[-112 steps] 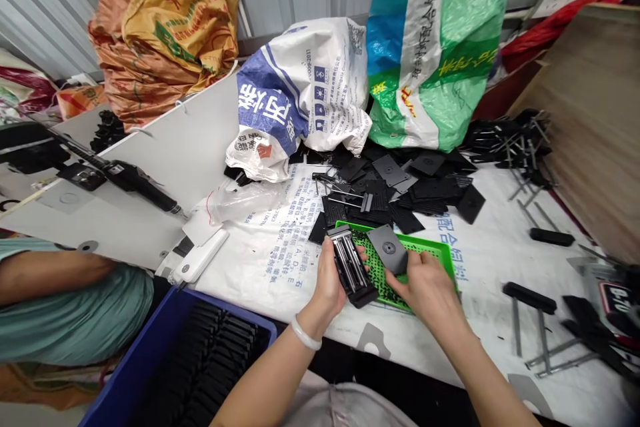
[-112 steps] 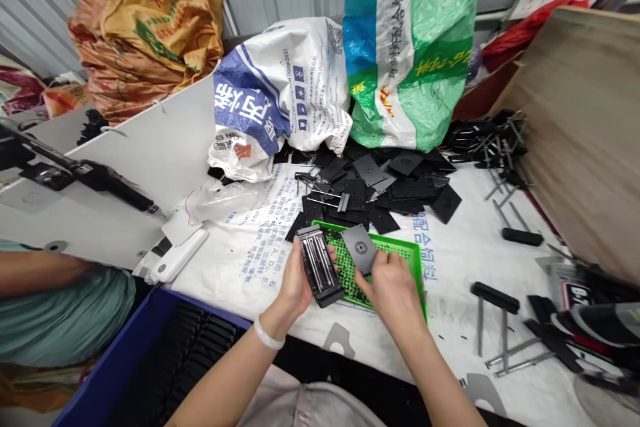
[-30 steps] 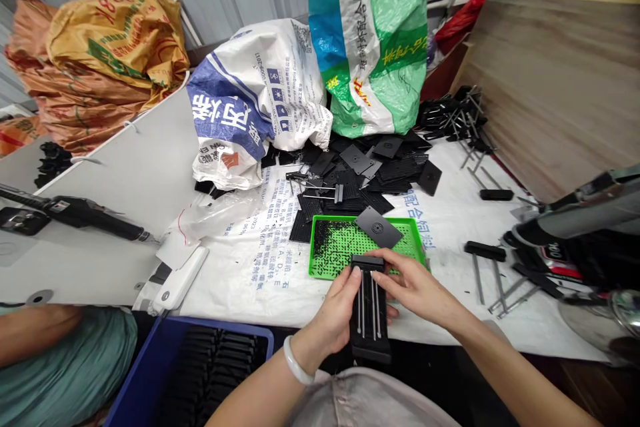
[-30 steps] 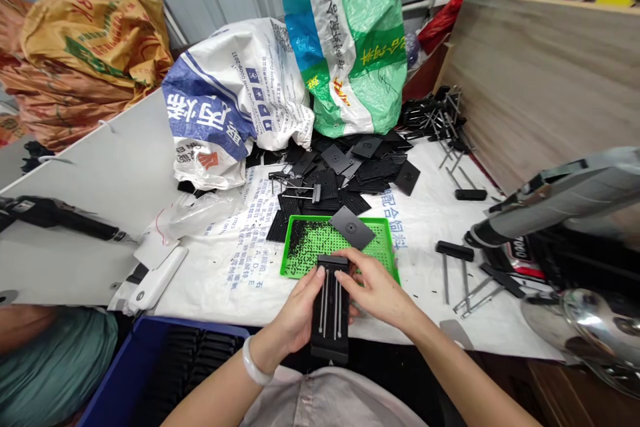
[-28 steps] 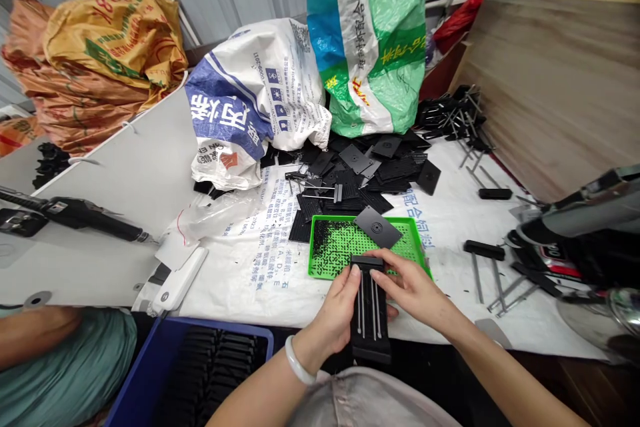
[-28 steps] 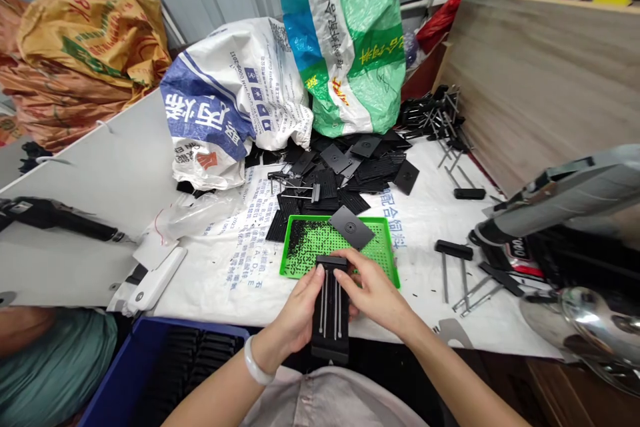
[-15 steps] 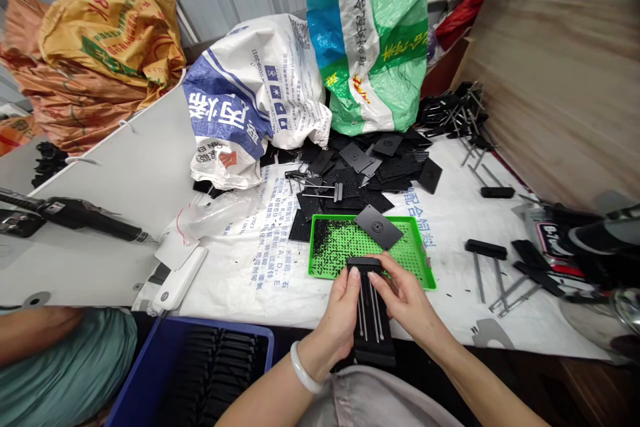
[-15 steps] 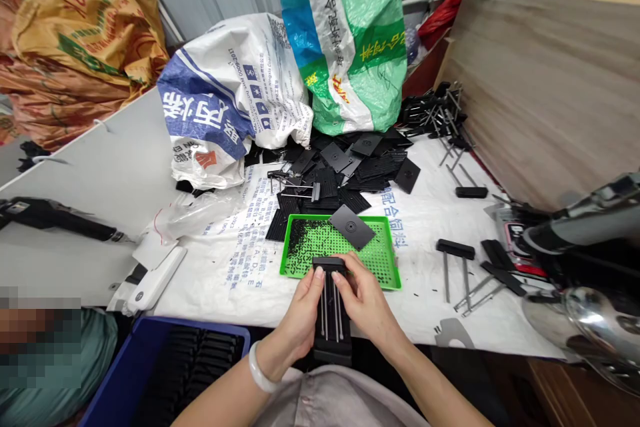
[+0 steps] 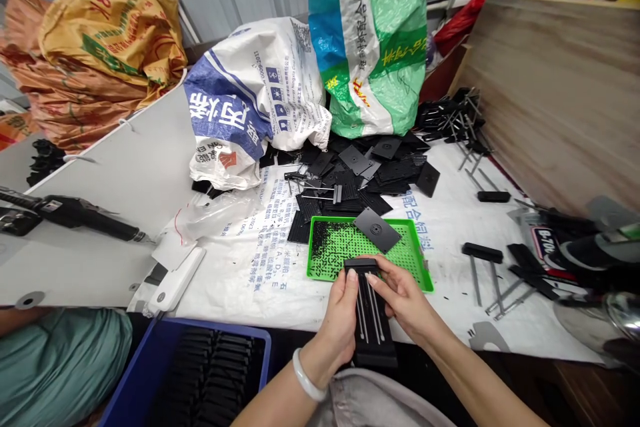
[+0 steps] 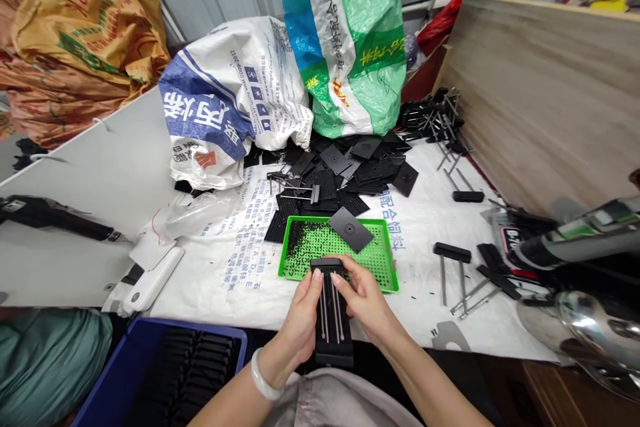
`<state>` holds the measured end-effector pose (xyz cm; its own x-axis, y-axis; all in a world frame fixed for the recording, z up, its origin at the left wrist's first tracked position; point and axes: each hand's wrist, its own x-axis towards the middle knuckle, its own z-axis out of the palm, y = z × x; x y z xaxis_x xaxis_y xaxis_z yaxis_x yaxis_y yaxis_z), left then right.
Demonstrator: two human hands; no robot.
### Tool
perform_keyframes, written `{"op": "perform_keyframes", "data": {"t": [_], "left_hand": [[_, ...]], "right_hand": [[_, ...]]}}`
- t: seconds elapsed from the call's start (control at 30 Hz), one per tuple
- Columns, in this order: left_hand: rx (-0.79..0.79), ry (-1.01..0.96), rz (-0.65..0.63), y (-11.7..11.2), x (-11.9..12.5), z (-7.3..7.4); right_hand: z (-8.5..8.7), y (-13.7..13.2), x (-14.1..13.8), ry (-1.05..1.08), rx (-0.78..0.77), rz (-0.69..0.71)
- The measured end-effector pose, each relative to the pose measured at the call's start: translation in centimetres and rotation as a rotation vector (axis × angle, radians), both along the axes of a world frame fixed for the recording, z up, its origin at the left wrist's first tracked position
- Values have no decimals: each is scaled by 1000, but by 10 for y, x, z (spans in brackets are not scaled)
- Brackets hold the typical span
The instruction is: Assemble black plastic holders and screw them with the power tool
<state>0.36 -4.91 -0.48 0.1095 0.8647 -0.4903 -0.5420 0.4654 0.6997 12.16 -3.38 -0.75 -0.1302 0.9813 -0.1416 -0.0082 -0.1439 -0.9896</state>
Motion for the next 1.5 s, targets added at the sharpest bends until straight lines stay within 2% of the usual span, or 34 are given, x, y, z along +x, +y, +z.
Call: {"op": "perform_keyframes", "data": {"t": [0.1, 0.17, 0.23, 0.3, 0.37, 0.43, 0.53, 0.67, 0.8, 1.0, 1.27, 1.37, 1.5], "left_hand": [[16, 8, 4, 7, -1, 3], [29, -7, -20, 13, -4, 8], [36, -36, -32, 21, -9, 12], [43, -56, 14, 29, -16, 16], [57, -65, 96, 35, -24, 18], [49, -66, 144, 39, -31, 18], [37, -86, 143, 42, -36, 15], [72, -133, 127, 42, -36, 10], [87, -128, 124, 42, -36, 8], [86, -122, 95, 41, -37, 8], [82, -147, 104, 41, -41, 12], [85, -148, 134, 41, -45, 14], [120, -152, 121, 42, -40, 20]], "right_hand": [[5, 8, 5, -83, 10, 18], [8, 21, 14, -216, 90, 73], [7, 40, 25, -454, 273, 40], [0, 58, 34, -784, 462, -93], [-12, 72, 40, -1070, 550, -162], [-22, 78, 42, -1202, 573, -123], [-30, 77, 43, -1123, 613, -122], [-27, 73, 44, -997, 644, -89], [-22, 78, 45, -1121, 671, -5], [-8, 87, 47, -1413, 574, 205], [9, 98, 60, -1329, 619, 472], [12, 95, 66, -1214, 671, 398], [8, 79, 66, -823, 735, 249]]}}
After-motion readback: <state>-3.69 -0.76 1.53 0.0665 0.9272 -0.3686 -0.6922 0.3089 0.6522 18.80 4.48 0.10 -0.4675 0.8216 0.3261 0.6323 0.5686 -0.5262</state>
